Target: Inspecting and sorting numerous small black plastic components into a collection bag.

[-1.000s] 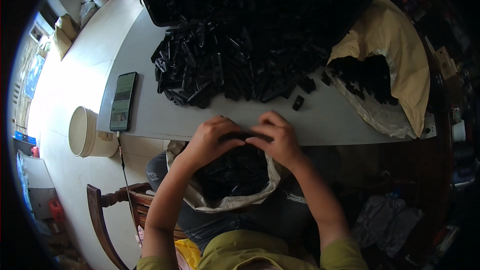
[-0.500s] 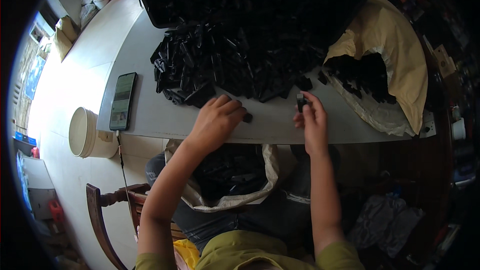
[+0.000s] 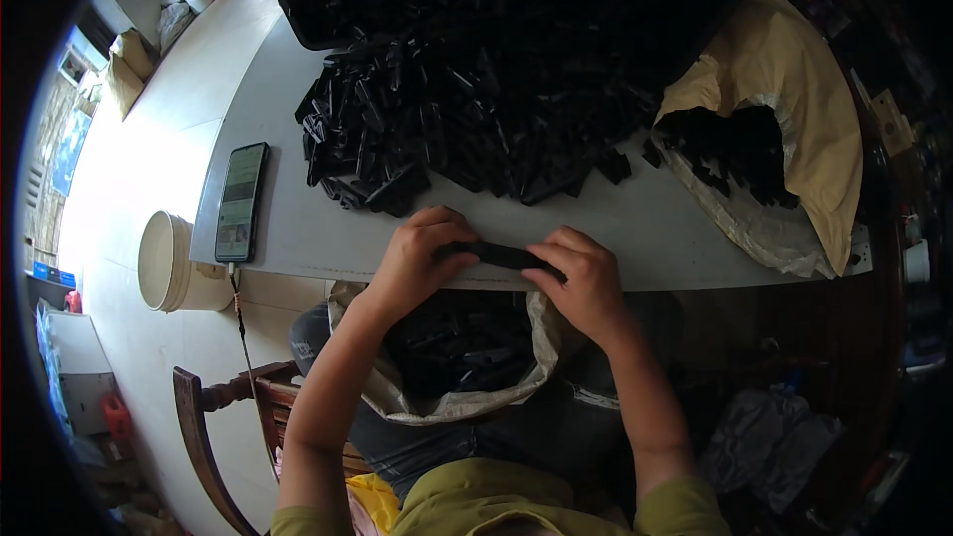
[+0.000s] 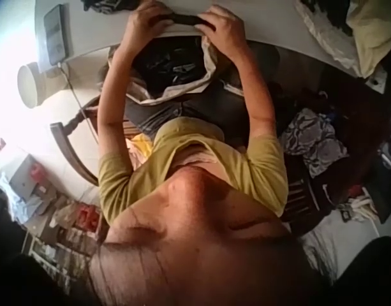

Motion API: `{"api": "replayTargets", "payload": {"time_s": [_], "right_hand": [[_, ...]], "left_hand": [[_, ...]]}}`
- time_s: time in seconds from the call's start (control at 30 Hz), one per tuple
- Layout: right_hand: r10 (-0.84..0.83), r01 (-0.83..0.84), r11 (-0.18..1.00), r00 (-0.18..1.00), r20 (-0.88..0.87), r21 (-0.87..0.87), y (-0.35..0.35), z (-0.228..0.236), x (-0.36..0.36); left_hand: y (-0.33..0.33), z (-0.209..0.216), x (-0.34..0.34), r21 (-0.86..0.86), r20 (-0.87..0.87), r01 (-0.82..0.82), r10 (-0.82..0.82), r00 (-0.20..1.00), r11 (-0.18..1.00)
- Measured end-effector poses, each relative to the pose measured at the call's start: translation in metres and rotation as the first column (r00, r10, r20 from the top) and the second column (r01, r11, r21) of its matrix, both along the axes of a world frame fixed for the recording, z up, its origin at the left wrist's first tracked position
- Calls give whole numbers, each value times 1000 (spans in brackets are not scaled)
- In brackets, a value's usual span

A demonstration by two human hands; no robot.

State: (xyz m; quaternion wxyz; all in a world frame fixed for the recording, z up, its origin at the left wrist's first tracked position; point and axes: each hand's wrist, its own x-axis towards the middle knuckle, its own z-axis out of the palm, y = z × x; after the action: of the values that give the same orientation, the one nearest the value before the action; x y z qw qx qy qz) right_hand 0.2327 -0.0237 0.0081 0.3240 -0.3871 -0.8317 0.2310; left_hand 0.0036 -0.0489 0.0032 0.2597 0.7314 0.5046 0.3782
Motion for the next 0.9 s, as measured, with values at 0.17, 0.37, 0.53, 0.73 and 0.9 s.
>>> {"api": "replayTargets", "payload": {"time_s": [0.17, 0.37, 0.53, 0.73, 0.9], "right_hand": [[82, -86, 995, 994, -78, -48, 8, -8, -6], [-187, 160, 970, 972, -142, -181, 31, 9, 7], [-319, 319, 948, 948, -9, 8, 62, -2, 13], [-371, 350, 928, 906, 203, 130, 49, -4, 8], [-459, 440, 888, 861, 221, 132, 60, -6, 0]], "left_hand": [[4, -4, 9, 24, 5, 56, -56, 998, 998], [5, 8, 16, -12, -45, 59, -59, 997, 998], [49, 12, 72, 256, -231, -100, 161, 959, 962], [36, 0, 61, 394, -390, -37, 204, 898, 918], [10, -2, 39, 279, -306, -39, 128, 943, 959]]}}
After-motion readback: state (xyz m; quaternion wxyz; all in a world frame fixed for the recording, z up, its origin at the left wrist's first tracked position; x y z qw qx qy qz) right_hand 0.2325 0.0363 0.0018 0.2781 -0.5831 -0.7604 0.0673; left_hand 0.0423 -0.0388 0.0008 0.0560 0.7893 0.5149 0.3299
